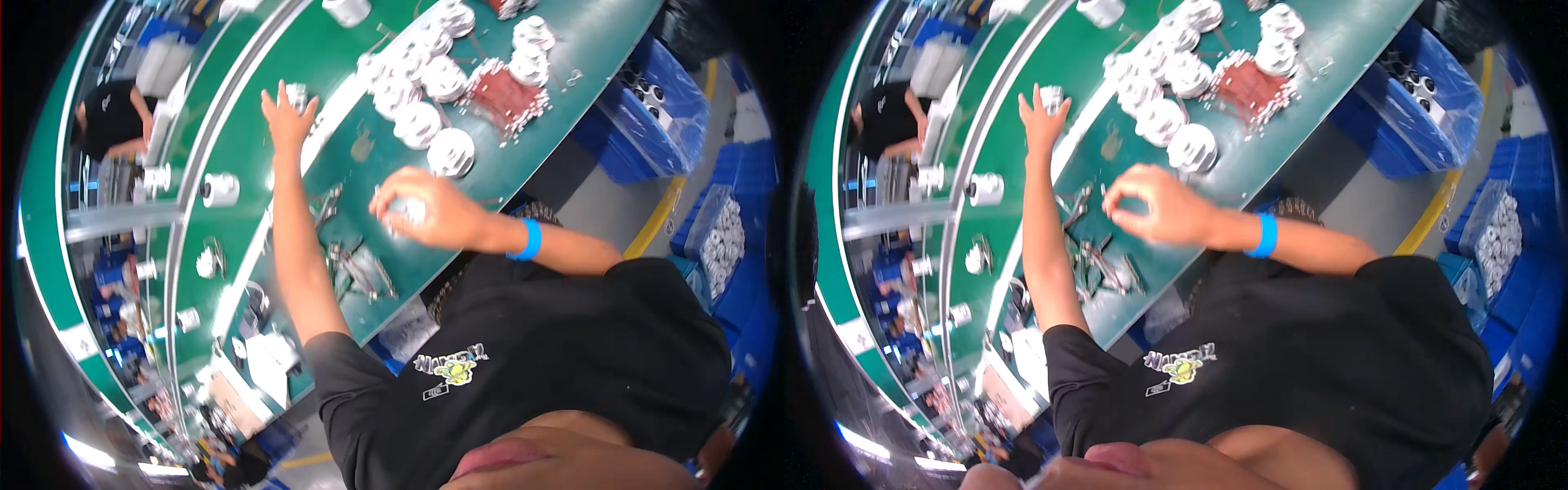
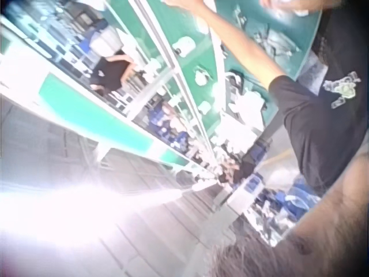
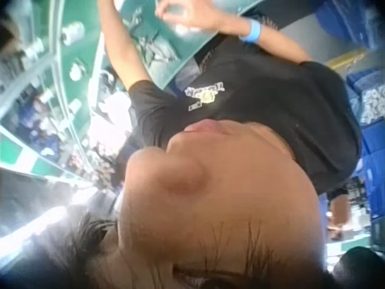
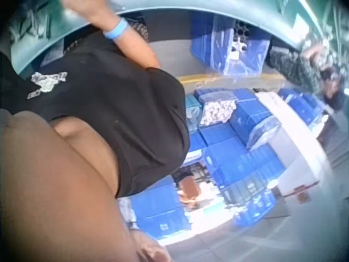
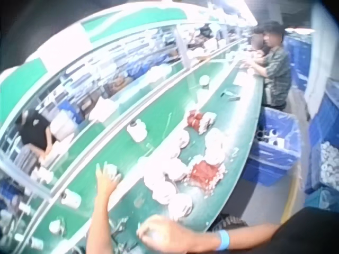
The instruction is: Assemble electronic components on a production line by connecting wires to circuit boards and placing them into housings.
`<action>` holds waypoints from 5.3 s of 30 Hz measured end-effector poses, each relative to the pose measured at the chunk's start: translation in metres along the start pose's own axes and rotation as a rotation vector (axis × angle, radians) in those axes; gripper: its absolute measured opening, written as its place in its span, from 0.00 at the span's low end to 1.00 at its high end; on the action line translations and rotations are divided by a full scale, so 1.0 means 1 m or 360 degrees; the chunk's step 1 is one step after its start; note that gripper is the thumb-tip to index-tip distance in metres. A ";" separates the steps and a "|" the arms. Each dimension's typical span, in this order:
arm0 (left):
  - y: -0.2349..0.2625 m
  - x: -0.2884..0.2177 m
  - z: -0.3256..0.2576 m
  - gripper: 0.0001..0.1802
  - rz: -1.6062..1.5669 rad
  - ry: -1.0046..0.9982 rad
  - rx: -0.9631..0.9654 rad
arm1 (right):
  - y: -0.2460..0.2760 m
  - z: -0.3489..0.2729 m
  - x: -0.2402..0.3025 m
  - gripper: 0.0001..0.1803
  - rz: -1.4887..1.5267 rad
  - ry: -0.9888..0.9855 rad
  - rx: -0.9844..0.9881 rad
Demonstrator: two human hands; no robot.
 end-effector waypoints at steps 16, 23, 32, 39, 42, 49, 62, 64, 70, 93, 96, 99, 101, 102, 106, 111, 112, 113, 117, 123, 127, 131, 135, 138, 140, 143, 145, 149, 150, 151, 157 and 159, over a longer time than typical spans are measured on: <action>0.069 0.012 -0.011 0.25 -0.2696 0.0872 -0.0270 | 0.023 -0.023 -0.010 0.06 0.0832 -0.0384 0.0102; -0.016 -0.097 -0.117 0.38 -0.1724 0.0931 -0.0031 | 0.017 -0.020 -0.014 0.12 0.0929 -0.0498 0.0203; 0.022 -0.087 -0.124 0.44 -0.0648 0.0314 0.0394 | 0.020 -0.030 -0.015 0.11 0.0953 -0.0616 0.0136; 0.061 -0.075 -0.164 0.15 0.0075 0.0249 0.0670 | 0.009 -0.023 -0.020 0.12 0.1279 -0.0795 0.0245; 0.083 -0.076 -0.156 0.14 -0.0443 0.0506 0.0182 | 0.011 -0.021 -0.021 0.11 0.1232 -0.0732 0.0242; 0.165 -0.085 -0.173 0.13 -0.1245 0.0644 -0.0927 | 0.007 -0.025 -0.023 0.10 0.1271 -0.0711 0.0168; 0.084 -0.152 -0.235 0.19 -0.0192 0.0951 -0.0224 | 0.011 -0.026 -0.030 0.13 0.1180 -0.0906 0.0395; 0.094 -0.158 -0.225 0.18 -0.0209 0.0850 -0.0275 | 0.011 -0.028 -0.029 0.13 0.1168 -0.0919 0.0397; 0.071 -0.119 -0.164 0.18 -0.0419 0.0294 0.0376 | 0.007 -0.034 -0.033 0.13 0.1292 -0.0966 0.0386; 0.076 -0.095 -0.205 0.22 -0.1377 0.1347 0.0395 | 0.027 -0.016 -0.016 0.10 -0.0001 0.0011 -0.0065; 0.070 -0.097 -0.216 0.28 -0.1629 0.1351 0.0523 | 0.033 -0.014 -0.013 0.10 -0.0096 0.0041 -0.0093; 0.065 -0.096 -0.215 0.25 -0.1667 0.1359 0.0578 | 0.030 -0.013 -0.017 0.18 0.0633 -0.0327 0.0077; 0.062 -0.095 -0.213 0.23 -0.1701 0.1412 0.0569 | 0.028 -0.013 -0.022 0.22 0.1182 -0.0439 0.0105; 0.061 -0.094 -0.212 0.21 -0.1734 0.1464 0.0554 | 0.027 -0.013 -0.023 0.22 0.1180 -0.0437 0.0096; 0.067 -0.086 -0.207 0.17 -0.1551 0.1384 0.0610 | 0.024 -0.015 -0.029 0.14 0.1308 -0.0545 -0.0067; 0.075 -0.080 -0.206 0.12 -0.1132 0.0986 0.0522 | 0.023 -0.015 -0.029 0.13 0.1067 -0.0461 -0.0111; 0.079 -0.088 -0.202 0.09 -0.1194 0.0810 0.0457 | 0.024 -0.015 -0.028 0.13 0.0934 -0.0432 -0.0136; 0.081 -0.092 -0.204 0.09 -0.1194 0.0814 0.0455 | 0.023 -0.015 -0.028 0.13 0.0936 -0.0433 -0.0133; 0.093 -0.103 -0.219 0.13 -0.2160 0.0844 0.0166 | 0.024 -0.016 -0.027 0.12 0.0754 -0.0363 -0.0182; 0.099 -0.125 -0.247 0.30 -0.2838 0.0972 -0.0326 | 0.024 -0.015 -0.022 0.13 0.0545 -0.0308 -0.0179; 0.090 -0.149 -0.269 0.30 -0.3120 0.1302 -0.0636 | 0.024 -0.014 -0.020 0.13 0.0451 -0.0230 -0.0141; 0.074 -0.174 -0.283 0.31 -0.3130 0.1366 -0.0646 | 0.018 -0.013 -0.015 0.12 0.0546 -0.0309 -0.0068; 0.064 -0.194 -0.278 0.27 -0.3164 0.1352 -0.0562 | 0.019 -0.012 -0.014 0.14 0.0531 -0.0347 0.0105; 0.063 -0.202 -0.275 0.26 -0.3032 0.1502 -0.0702 | 0.018 -0.011 -0.010 0.12 0.0536 -0.0371 0.0184; 0.063 -0.206 -0.274 0.24 -0.2844 0.1535 -0.0787 | 0.021 -0.009 -0.007 0.11 0.0371 -0.0255 0.0245; 0.060 -0.218 -0.269 0.23 -0.2859 0.1546 -0.0793 | 0.022 -0.009 0.000 0.09 0.0060 -0.0050 0.0293; 0.058 -0.221 -0.268 0.22 -0.2893 0.1550 -0.0750 | 0.020 -0.010 0.004 0.07 -0.0074 0.0068 0.0235; 0.062 -0.231 -0.264 0.24 -0.2771 0.1588 -0.0774 | 0.014 -0.016 0.005 0.07 -0.0196 0.0312 0.0134; 0.060 -0.233 -0.264 0.24 -0.2773 0.1596 -0.0774 | 0.012 -0.017 0.003 0.07 -0.0197 0.0307 0.0138; 0.060 -0.236 -0.263 0.25 -0.2769 0.1597 -0.0787 | 0.011 -0.018 0.003 0.07 -0.0240 0.0355 0.0114; 0.056 -0.239 -0.267 0.28 -0.2804 0.1554 -0.0837 | 0.011 -0.021 0.004 0.07 -0.0290 0.0388 0.0067; 0.055 -0.240 -0.267 0.28 -0.2830 0.1555 -0.0851 | 0.011 -0.021 0.003 0.08 -0.0297 0.0412 0.0065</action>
Point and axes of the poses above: each hand's wrist, its own z-axis towards the middle knuckle, its own y-axis out of the back of the hand, x = y × z, the point moved 5 cm from there along z, towards the middle knuckle, and after that the axes turned 14 degrees about -z, right-handed, at the moved point
